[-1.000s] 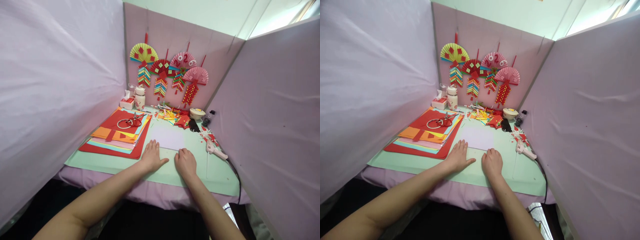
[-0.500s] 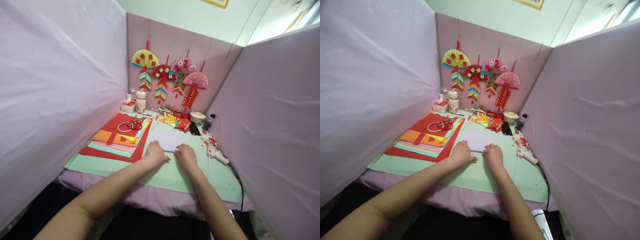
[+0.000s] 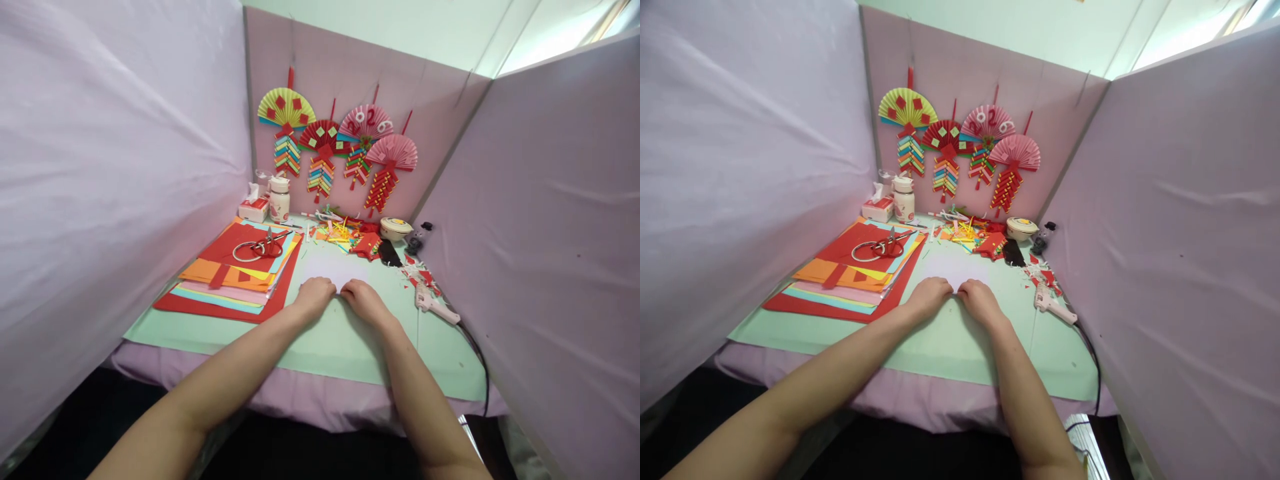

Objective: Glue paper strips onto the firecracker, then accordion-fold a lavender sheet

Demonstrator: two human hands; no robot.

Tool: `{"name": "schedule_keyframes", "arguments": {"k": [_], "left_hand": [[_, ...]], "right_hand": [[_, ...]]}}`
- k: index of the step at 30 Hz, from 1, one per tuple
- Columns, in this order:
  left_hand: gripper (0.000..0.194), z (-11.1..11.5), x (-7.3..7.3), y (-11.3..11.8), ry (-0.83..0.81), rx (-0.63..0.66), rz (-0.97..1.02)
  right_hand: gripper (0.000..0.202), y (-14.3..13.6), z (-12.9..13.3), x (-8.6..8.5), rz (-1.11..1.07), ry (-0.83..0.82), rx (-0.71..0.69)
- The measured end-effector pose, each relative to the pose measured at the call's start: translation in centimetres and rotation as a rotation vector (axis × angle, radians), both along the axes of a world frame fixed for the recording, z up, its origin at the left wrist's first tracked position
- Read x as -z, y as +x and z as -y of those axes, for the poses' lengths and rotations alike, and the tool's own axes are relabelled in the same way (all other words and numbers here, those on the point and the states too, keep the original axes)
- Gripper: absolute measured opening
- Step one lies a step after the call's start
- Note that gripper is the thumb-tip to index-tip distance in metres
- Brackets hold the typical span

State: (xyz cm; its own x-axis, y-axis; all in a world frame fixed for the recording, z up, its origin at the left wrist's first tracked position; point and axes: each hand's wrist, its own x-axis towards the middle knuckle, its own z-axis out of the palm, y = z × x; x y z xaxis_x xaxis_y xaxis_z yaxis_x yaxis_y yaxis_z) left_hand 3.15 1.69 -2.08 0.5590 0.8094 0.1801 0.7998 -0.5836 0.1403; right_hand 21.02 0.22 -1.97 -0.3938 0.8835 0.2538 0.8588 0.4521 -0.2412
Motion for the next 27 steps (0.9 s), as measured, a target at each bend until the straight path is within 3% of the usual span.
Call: {"name": "schedule_keyframes", "arguments": {"k": [6,13,27], "left_hand": [[0.023,0.3,0.7,0.1,0.116,0.019,0.059],[0.022,0.6,1.0,0.1,0.171,0.031,0.037],[0.023,0.8,0.3,-0.3,0.158,0.045,0.038]], "right_hand": [[0.015,-0.7,0.8,1.1,-0.025,0.153,0.041],[0.022,-0.8,1.1,1.5,-0.056,0.204,0.064],[0.024,-0.7,1.3,1.6,-0.062,0.306,0.043]]}}
